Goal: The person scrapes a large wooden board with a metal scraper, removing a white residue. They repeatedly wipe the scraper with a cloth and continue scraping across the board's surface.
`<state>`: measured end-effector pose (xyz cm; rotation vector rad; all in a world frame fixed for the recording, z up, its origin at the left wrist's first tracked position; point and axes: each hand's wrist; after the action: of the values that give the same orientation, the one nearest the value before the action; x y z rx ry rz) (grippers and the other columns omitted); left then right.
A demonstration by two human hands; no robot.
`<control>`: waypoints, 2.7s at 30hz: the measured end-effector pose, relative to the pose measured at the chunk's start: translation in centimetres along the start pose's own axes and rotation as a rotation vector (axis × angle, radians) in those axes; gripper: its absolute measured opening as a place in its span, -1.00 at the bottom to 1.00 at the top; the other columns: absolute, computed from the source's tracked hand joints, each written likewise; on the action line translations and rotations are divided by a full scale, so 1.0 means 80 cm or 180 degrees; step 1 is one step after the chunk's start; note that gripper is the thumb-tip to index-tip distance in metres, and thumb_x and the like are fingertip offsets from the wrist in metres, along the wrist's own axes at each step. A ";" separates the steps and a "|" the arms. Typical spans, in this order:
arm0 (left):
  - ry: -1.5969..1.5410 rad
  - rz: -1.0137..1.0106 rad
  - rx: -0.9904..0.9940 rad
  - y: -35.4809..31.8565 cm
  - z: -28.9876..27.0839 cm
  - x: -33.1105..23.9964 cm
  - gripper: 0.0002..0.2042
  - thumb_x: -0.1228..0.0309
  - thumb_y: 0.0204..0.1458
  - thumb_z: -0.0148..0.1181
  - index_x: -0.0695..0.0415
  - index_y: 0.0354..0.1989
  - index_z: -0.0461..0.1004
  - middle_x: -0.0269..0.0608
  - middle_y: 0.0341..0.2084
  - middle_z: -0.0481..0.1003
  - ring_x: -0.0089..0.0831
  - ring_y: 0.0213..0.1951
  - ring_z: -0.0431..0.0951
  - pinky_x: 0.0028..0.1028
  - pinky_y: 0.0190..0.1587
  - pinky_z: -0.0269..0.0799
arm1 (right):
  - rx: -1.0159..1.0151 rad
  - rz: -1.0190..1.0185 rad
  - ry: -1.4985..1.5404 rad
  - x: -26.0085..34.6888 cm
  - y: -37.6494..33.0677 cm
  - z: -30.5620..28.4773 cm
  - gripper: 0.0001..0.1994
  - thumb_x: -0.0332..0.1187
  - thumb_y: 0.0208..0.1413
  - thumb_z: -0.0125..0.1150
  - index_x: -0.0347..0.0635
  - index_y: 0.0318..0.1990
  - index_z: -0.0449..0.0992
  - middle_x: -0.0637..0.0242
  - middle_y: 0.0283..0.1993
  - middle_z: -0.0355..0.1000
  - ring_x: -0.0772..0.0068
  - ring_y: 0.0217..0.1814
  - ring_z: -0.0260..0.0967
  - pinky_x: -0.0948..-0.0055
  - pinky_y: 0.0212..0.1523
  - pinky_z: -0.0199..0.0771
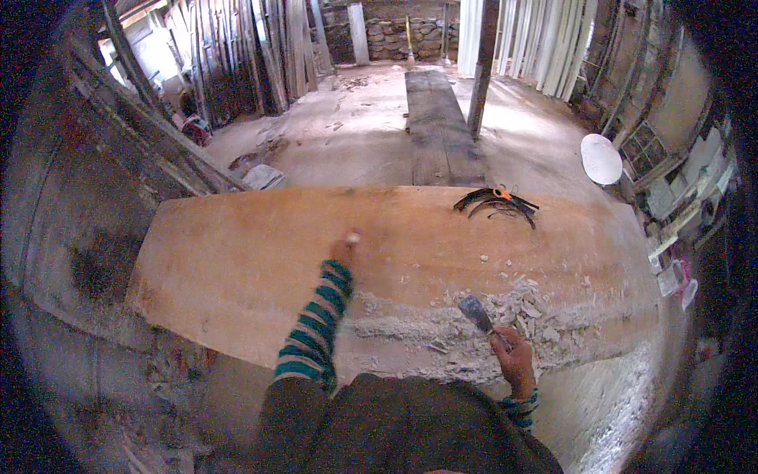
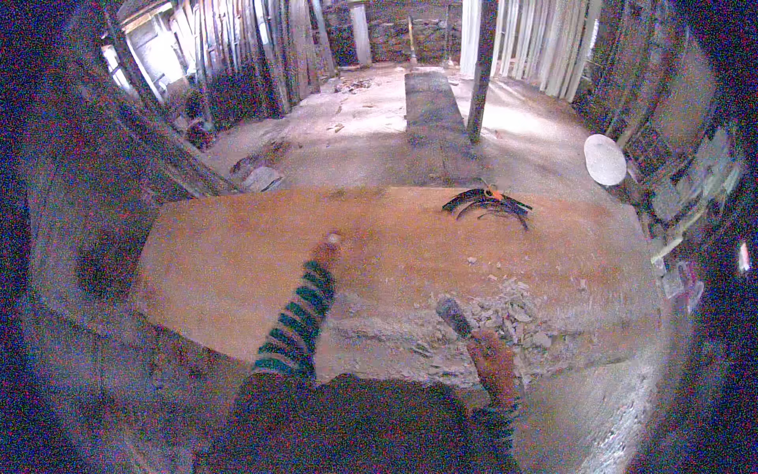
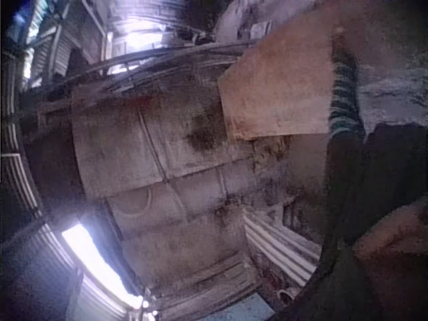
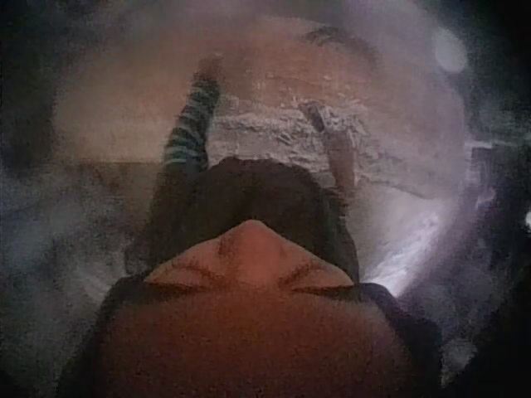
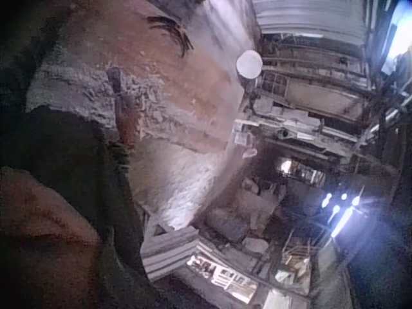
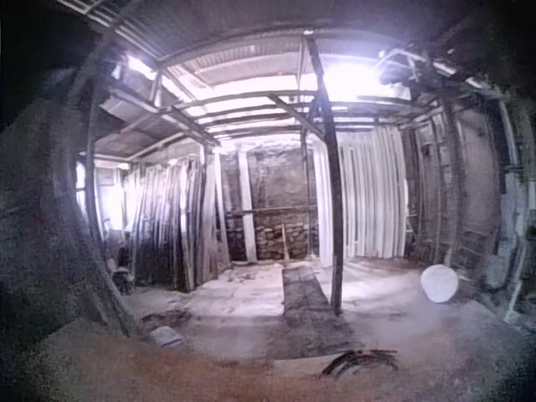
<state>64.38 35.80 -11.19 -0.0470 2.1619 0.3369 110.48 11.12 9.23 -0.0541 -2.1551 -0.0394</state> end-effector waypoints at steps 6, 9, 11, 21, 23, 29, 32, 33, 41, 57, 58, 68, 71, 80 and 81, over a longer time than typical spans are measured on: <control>-0.0328 -0.0835 -0.0040 0.042 -0.067 0.033 -0.82 0.25 0.00 0.12 0.02 -0.30 0.53 -0.08 -0.47 0.53 -0.16 -0.29 0.50 -0.17 -0.24 0.43 | -0.0044 0.0377 -0.0315 0.017 -0.035 0.016 -0.73 -0.28 0.07 0.23 -0.22 -0.12 0.52 0.20 -0.20 0.53 0.41 -0.20 0.46 0.41 -0.13 0.43; 0.2426 0.0662 0.0558 0.024 0.045 0.039 -0.75 0.21 0.02 -0.02 -0.03 -0.25 0.57 -0.06 -0.23 0.52 -0.12 -0.21 0.51 -0.14 -0.10 0.39 | -0.0022 0.0334 -0.0349 0.026 -0.043 0.028 -0.73 -0.27 0.07 0.23 -0.22 -0.13 0.52 0.20 -0.20 0.54 0.41 -0.20 0.47 0.42 -0.14 0.42; 0.1457 0.1212 0.1049 -0.021 0.148 -0.027 -0.75 0.29 0.00 0.00 -0.04 -0.19 0.54 -0.04 -0.16 0.50 -0.09 -0.10 0.48 -0.15 -0.05 0.39 | -0.0080 0.0669 -0.0372 0.036 -0.050 0.033 -0.74 -0.27 0.08 0.22 -0.22 -0.13 0.52 0.20 -0.20 0.54 0.41 -0.18 0.47 0.43 -0.14 0.41; -0.0579 0.0397 0.1097 -0.062 0.103 -0.067 -0.68 0.09 0.12 0.01 0.08 -0.24 0.50 -0.13 -0.51 0.53 -0.16 -0.43 0.52 -0.22 -0.35 0.41 | -0.0540 0.0654 -0.0346 0.042 -0.080 0.043 -0.74 -0.26 0.08 0.21 -0.15 -0.12 0.50 0.26 -0.29 0.52 0.47 -0.26 0.44 0.44 -0.22 0.41; 0.0138 0.0483 0.0661 -0.044 0.022 -0.019 -0.68 0.07 0.09 0.03 0.06 -0.23 0.48 -0.08 -0.54 0.53 -0.05 -0.48 0.51 -0.16 -0.44 0.41 | -0.0423 0.0833 -0.1005 0.044 -0.094 0.046 -0.73 -0.24 0.09 0.19 -0.13 -0.09 0.50 0.23 -0.27 0.52 0.46 -0.23 0.46 0.44 -0.20 0.41; 0.1003 0.0379 0.0366 -0.081 -0.088 -0.032 -0.75 0.26 0.04 0.09 0.10 -0.17 0.43 0.08 -0.44 0.53 0.06 -0.40 0.53 -0.08 -0.36 0.45 | -0.0079 0.0733 -0.0770 0.036 -0.097 0.062 -0.71 -0.18 0.10 0.17 -0.10 -0.08 0.50 0.18 -0.23 0.52 0.28 -0.25 0.47 0.38 -0.20 0.43; 0.0994 0.0919 0.0747 -0.133 0.005 -0.129 -0.72 0.22 0.05 0.10 0.08 -0.12 0.40 0.06 -0.38 0.52 0.02 -0.31 0.53 -0.05 -0.30 0.43 | -0.0340 0.0473 -0.0597 0.037 -0.099 0.058 -0.71 -0.17 0.09 0.19 -0.10 -0.09 0.51 0.18 -0.23 0.53 0.21 -0.26 0.46 0.36 -0.20 0.43; 0.1030 -0.0292 0.1349 -0.140 0.035 -0.204 -0.71 0.21 0.03 0.12 0.06 -0.12 0.40 0.04 -0.32 0.51 -0.01 -0.25 0.53 -0.09 -0.26 0.45 | -0.0347 0.0587 -0.0619 0.038 -0.102 0.055 -0.71 -0.17 0.09 0.19 -0.10 -0.09 0.51 0.18 -0.23 0.53 0.22 -0.26 0.47 0.36 -0.21 0.43; -0.3529 -0.0787 0.1696 -0.184 0.171 -0.268 -0.84 0.44 0.07 0.13 0.17 -0.18 0.42 -0.22 -0.32 0.53 -0.40 -0.30 0.53 -0.41 -0.31 0.46 | -0.0630 0.0994 -0.0375 0.055 -0.130 0.024 -0.71 -0.16 0.08 0.21 -0.10 -0.11 0.52 0.22 -0.32 0.52 0.38 -0.35 0.46 0.43 -0.33 0.41; 0.0080 -0.0028 0.0723 -0.352 0.032 -0.303 -0.72 0.54 0.00 0.11 0.16 -0.07 0.35 -0.16 -0.35 0.49 -0.22 -0.32 0.53 -0.36 -0.26 0.46 | -0.0454 0.0828 -0.0344 -0.114 -0.163 -0.127 -0.67 -0.17 0.06 0.23 -0.17 -0.09 0.53 0.15 -0.20 0.53 0.29 -0.14 0.48 0.39 -0.20 0.45; 0.0564 0.0205 0.0676 -0.363 0.061 -0.327 -0.73 0.55 -0.01 0.09 0.14 -0.09 0.36 -0.12 -0.36 0.49 -0.18 -0.32 0.54 -0.35 -0.27 0.46 | -0.0467 0.0946 -0.0206 -0.130 -0.173 -0.143 -0.66 -0.17 0.06 0.22 -0.17 -0.09 0.53 0.15 -0.18 0.53 0.28 -0.14 0.48 0.38 -0.19 0.45; -0.0263 0.0356 0.0987 -0.332 0.422 -0.457 -0.75 0.44 -0.07 0.11 0.11 -0.16 0.40 0.06 -0.38 0.49 0.07 -0.27 0.48 -0.14 -0.24 0.40 | -0.1127 0.1004 -0.0435 -0.264 -0.271 -0.335 -0.68 -0.20 0.05 0.25 -0.17 -0.09 0.50 0.14 -0.17 0.51 0.25 -0.14 0.48 0.35 -0.15 0.45; 0.0433 0.1020 0.1185 -0.332 0.482 -0.580 -0.74 0.47 -0.11 0.16 0.14 -0.19 0.39 0.06 -0.34 0.48 0.07 -0.26 0.48 -0.10 -0.22 0.39 | -0.1416 0.0972 -0.0792 -0.310 -0.295 -0.359 -0.69 -0.19 0.05 0.24 -0.15 -0.10 0.50 0.15 -0.21 0.52 0.23 -0.18 0.49 0.35 -0.14 0.44; -0.1863 0.1254 0.1003 -0.236 0.503 -0.617 -0.81 0.52 -0.01 0.05 0.17 -0.18 0.35 -0.13 -0.36 0.42 -0.30 -0.37 0.46 -0.39 -0.32 0.43 | -0.1261 0.0953 -0.0812 -0.261 -0.253 -0.359 -0.71 -0.17 0.05 0.23 -0.09 -0.11 0.51 0.14 -0.40 0.50 0.25 -0.35 0.48 0.32 -0.33 0.39; -0.1989 0.1194 0.1090 -0.239 0.478 -0.601 -0.79 0.53 -0.01 0.02 0.18 -0.16 0.37 -0.18 -0.32 0.44 -0.34 -0.33 0.47 -0.41 -0.28 0.42 | -0.1211 0.0968 -0.0834 -0.258 -0.254 -0.361 -0.71 -0.18 0.05 0.23 -0.08 -0.12 0.51 0.15 -0.40 0.50 0.26 -0.36 0.48 0.33 -0.34 0.39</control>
<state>125.84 22.88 2.80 0.5884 1.5667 0.1560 144.77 -11.09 7.82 -0.6364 -2.3486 -0.2786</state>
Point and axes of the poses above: each hand's wrist, its own y-axis towards the middle knuckle, its own z-axis out of the palm, x = y × z
